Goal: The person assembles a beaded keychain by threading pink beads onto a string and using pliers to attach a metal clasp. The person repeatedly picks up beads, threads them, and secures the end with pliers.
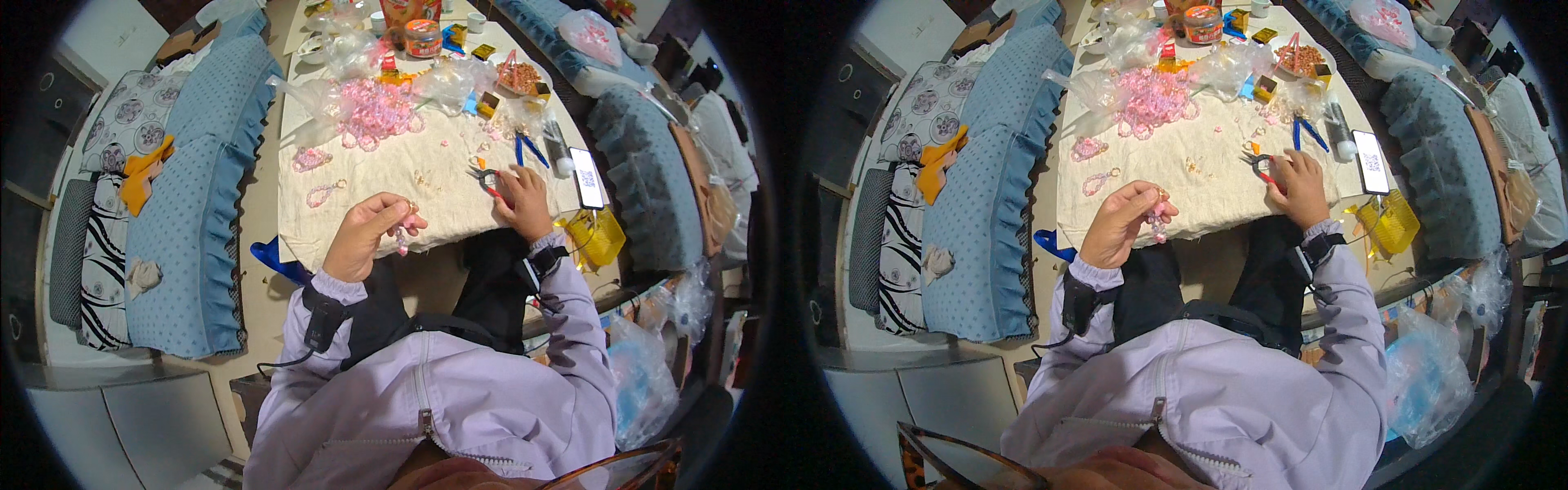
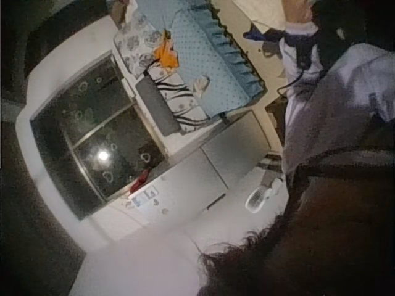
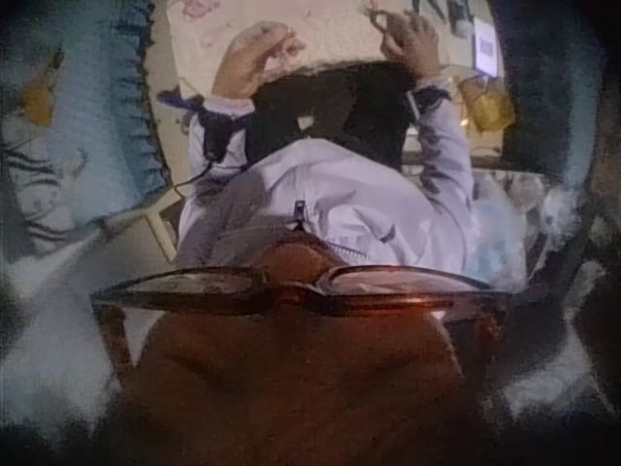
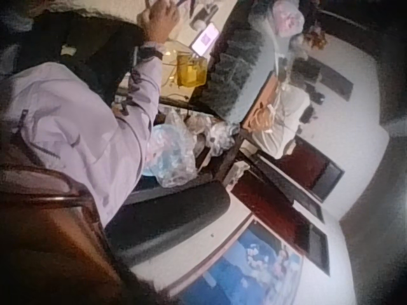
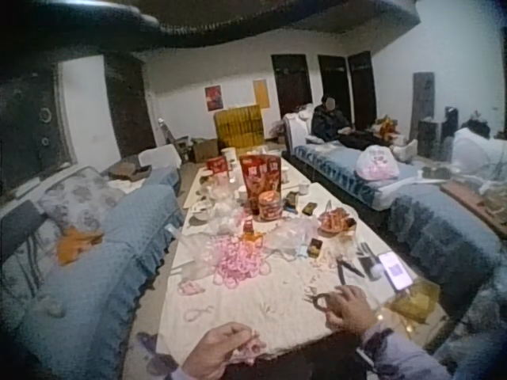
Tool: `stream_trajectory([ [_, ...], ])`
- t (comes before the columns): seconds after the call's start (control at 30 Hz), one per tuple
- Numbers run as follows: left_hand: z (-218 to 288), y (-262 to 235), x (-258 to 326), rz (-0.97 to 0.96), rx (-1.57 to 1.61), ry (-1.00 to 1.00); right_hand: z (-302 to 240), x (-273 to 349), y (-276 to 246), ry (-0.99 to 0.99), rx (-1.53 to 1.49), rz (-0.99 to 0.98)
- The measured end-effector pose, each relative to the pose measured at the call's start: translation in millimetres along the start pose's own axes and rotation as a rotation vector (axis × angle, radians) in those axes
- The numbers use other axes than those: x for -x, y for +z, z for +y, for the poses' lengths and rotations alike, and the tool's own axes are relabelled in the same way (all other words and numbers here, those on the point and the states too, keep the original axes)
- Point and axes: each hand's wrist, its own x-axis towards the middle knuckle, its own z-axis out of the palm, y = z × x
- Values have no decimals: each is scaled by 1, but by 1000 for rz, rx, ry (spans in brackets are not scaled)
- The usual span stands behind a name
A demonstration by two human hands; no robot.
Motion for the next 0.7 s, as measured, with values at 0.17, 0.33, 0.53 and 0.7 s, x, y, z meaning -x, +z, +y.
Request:
stream_trajectory([
  [0.17, -6, 1, -9, 26, -82, 22, -67, -27, -30, -115, -526, 60],
  [0.33, -2, 10, -6, 26, -168, 80, -124, -57, -64, -448, -583, 70],
  [0.53, 11, 12, 0, 48, -189, 83, -136, -68, -74, -590, -391, 82],
  [0.7, 18, 20, -4, 24, -284, 257, -144, -75, -80, -419, -506, 77],
])
